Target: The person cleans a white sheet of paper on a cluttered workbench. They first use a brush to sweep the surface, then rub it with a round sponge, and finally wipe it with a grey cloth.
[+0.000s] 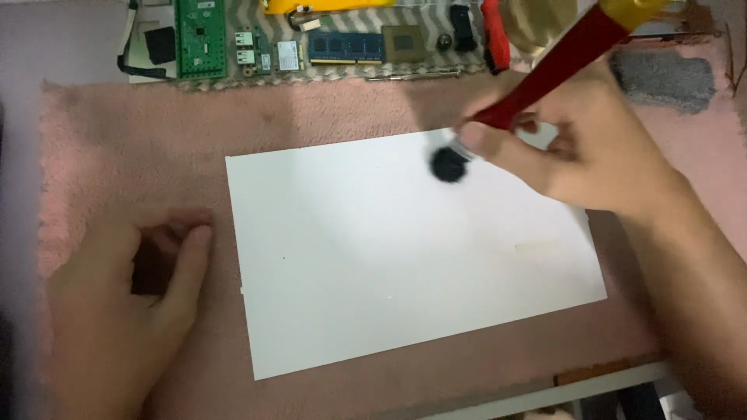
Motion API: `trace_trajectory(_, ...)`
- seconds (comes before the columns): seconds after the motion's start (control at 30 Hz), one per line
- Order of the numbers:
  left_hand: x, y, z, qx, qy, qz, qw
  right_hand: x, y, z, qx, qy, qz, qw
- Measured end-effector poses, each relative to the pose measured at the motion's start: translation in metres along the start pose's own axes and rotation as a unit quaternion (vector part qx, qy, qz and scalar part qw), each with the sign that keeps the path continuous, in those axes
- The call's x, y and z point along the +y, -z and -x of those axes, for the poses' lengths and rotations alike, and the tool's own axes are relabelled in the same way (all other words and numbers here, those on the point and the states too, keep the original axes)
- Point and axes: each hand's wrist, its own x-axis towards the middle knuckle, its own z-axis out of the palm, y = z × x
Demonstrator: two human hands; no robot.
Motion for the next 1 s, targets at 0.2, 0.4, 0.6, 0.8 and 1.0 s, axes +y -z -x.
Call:
trace_trajectory(0.2, -0.001, 0.0, -0.003, 0.001, -0.056, 0.02, 0.998, 0.008, -0.001, 0.004, 0.063, 0.038, 0.053, 0.996)
trace_trajectory(0.4, 0.01, 0.007, -0.005, -0.015, -0.019, 0.025, 0.999, 0.009, 0.015, 0.015, 0.044, -0.025, 0.109, 0.993)
trace_trajectory(0.6, -0.01, -0.007, 0.0, 0.012, -0.01, -0.034, 0.999, -0.006, 0.02, 0.007, -0.017, -0.055, -0.022, 0.998)
trace_trajectory(0.8, -0.02, -0.016, 0.004, 0.034, -0.002, -0.043, 0.999, 0.019, 0.02, 0.011, 0.003, -0.01, 0.054, 0.998)
trace_trajectory(1.0, -0.028, -0.022, -0.005, 0.043, -0.073, -0.011, 0.996, 0.016, 0.045, 0.016, -0.031, -0.039, 0.017, 0.999)
